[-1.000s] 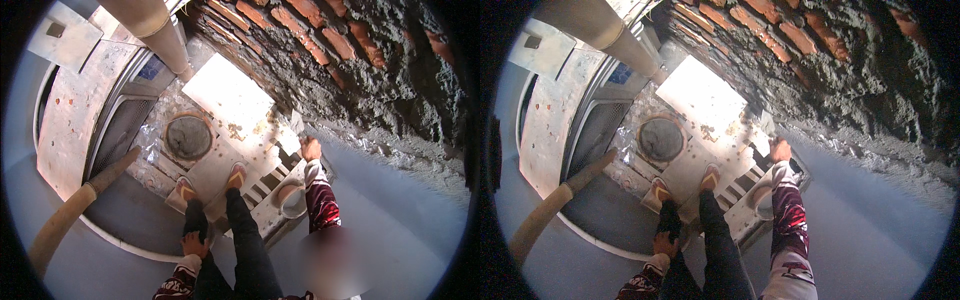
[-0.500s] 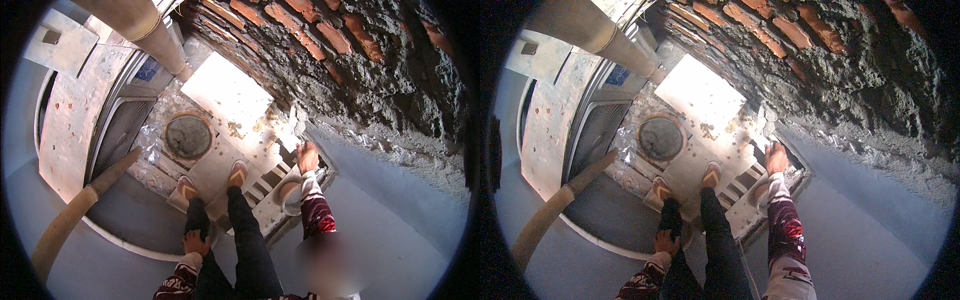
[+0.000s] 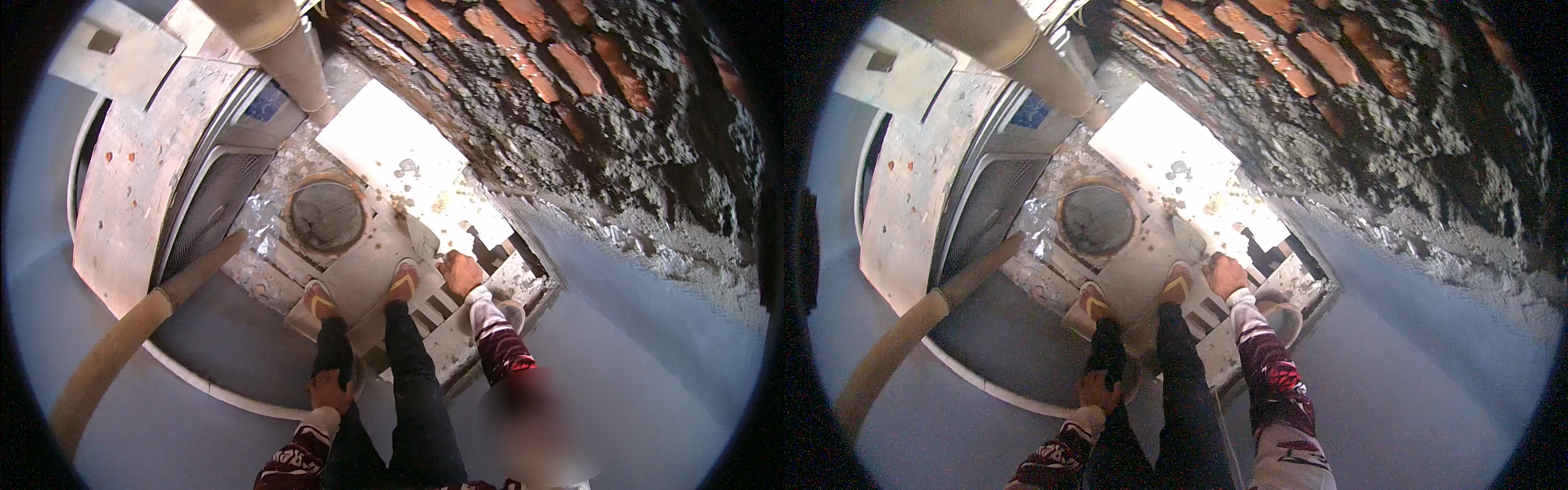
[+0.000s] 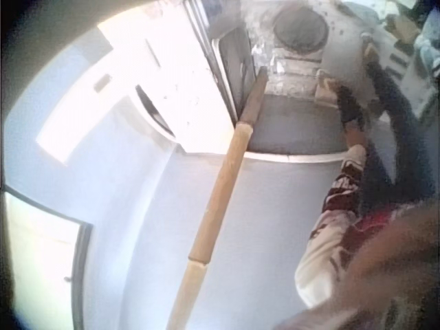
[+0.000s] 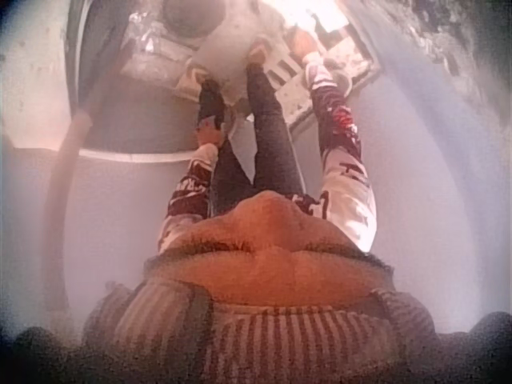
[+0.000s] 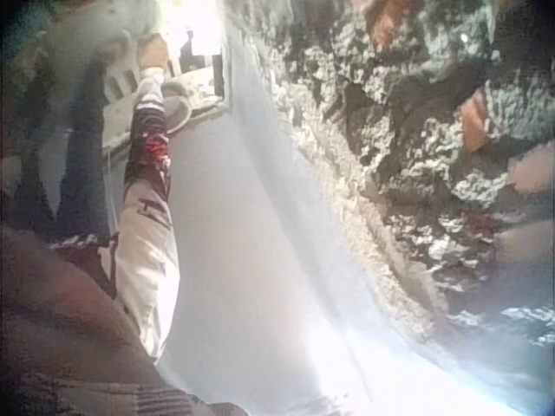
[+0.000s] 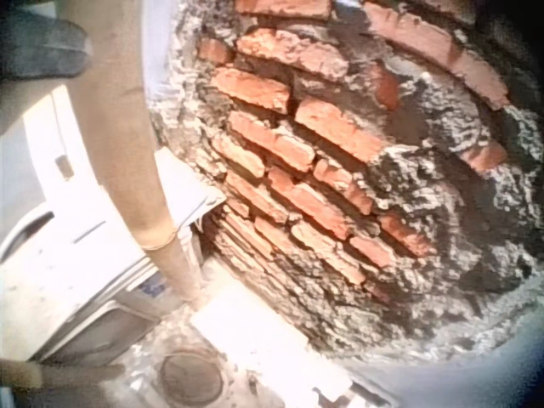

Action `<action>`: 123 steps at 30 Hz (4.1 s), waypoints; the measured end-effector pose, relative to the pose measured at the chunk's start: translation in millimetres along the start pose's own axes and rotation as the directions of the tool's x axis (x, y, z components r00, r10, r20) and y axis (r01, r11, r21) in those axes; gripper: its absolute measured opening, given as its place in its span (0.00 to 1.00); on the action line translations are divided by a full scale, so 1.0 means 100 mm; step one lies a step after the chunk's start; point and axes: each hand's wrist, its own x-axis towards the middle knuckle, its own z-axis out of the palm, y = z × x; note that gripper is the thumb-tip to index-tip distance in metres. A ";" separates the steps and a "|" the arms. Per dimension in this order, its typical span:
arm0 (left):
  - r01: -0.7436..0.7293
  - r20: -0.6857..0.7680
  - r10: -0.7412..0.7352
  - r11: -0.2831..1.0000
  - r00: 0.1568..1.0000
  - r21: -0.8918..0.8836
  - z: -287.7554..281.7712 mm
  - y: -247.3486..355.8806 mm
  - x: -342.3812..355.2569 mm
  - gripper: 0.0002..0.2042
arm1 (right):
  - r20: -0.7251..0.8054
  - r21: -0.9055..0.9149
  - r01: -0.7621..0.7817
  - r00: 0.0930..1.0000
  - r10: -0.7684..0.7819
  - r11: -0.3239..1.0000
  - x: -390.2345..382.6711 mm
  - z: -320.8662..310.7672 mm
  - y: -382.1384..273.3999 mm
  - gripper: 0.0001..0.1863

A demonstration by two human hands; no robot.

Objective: The person scoops cement from a bucket with a trowel and applies it to a brick wall, smoothing the surface. The person repeatedly scoops and spreads the material to cover the exposed brick area.

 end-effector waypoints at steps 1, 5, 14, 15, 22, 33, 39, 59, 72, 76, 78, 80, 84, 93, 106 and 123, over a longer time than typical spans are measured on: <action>0.008 0.010 -0.008 1.000 1.000 -0.003 -0.04 0.02 0.02 0.30 | 0.016 0.005 -0.019 1.000 0.019 1.000 0.00 0.13 0.00 0.21; -0.006 0.032 0.007 1.000 0.999 -0.031 -0.01 0.01 0.01 0.31 | -0.123 0.009 0.082 0.989 -0.080 0.997 0.05 0.54 -0.20 0.20; -0.021 -0.084 0.008 0.986 0.996 -0.163 0.28 -0.27 -0.05 0.31 | -0.356 -0.105 -0.201 0.922 0.152 0.974 1.93 0.62 -0.06 0.16; -0.006 -0.091 -0.010 0.986 0.996 -0.168 0.30 -0.29 -0.04 0.31 | -0.377 -0.131 -0.219 0.913 0.156 0.967 2.11 0.59 -0.09 0.16; 0.057 -0.114 -0.092 0.958 0.989 -0.282 0.22 -0.27 -0.08 0.31 | -0.248 -0.067 0.117 0.960 -0.130 0.991 1.75 0.65 -0.54 0.16; 0.039 -0.013 -0.044 0.956 0.999 -0.290 0.30 -0.30 -0.03 0.32 | -0.177 -0.307 0.381 0.878 -0.445 0.872 0.64 0.78 -1.37 0.17; 0.063 -0.007 -0.070 0.939 0.998 -0.337 0.18 -0.32 -0.05 0.31 | 0.077 -0.674 0.348 0.910 -0.407 0.651 1.36 1.35 -2.11 0.14; 0.039 -0.021 -0.052 0.910 0.998 -0.414 0.16 -0.51 -0.01 0.32 | 0.223 -0.404 0.293 0.950 -0.217 0.867 1.37 1.42 -2.08 0.12; 0.010 -0.084 -0.037 0.951 0.996 -0.309 0.22 -0.40 -0.02 0.30 | -0.010 -0.086 0.471 0.881 -0.473 0.878 1.03 1.63 -1.33 0.19; 0.012 -0.098 -0.045 0.949 0.994 -0.315 0.23 -0.39 0.00 0.30 | -0.052 -0.035 0.477 0.876 -0.479 0.878 0.73 1.22 -1.35 0.17; 0.008 -0.100 -0.040 0.952 0.994 -0.305 0.22 -0.37 -0.01 0.31 | -0.050 -0.113 0.456 0.885 -0.463 0.883 0.49 0.95 -1.43 0.16; 0.025 -0.078 -0.047 0.964 0.996 -0.265 0.16 -0.35 0.03 0.31 | 0.005 -0.132 0.502 0.863 -0.506 0.855 0.24 0.68 -1.50 0.17; 0.001 -0.125 -0.034 0.968 0.992 -0.252 0.07 -0.31 -0.04 0.31 | 0.088 0.055 0.638 0.763 -0.640 0.768 -0.47 -0.07 -1.52 0.15; 0.028 -0.142 -0.063 0.973 0.988 -0.230 -0.07 -0.32 -0.08 0.31 | -0.258 0.388 0.138 0.966 -0.036 0.911 -0.03 -2.37 -0.58 0.11; -0.001 -0.166 -0.050 0.957 0.985 -0.290 -0.05 -0.55 -0.10 0.30 | 0.035 -0.482 0.250 0.963 -0.266 0.840 0.49 0.06 -1.74 0.18; -0.025 -0.133 -0.030 0.919 0.991 -0.395 0.30 -0.73 -0.11 0.31 | 0.014 -0.114 0.408 0.912 -0.409 0.906 0.88 1.85 -1.55 0.22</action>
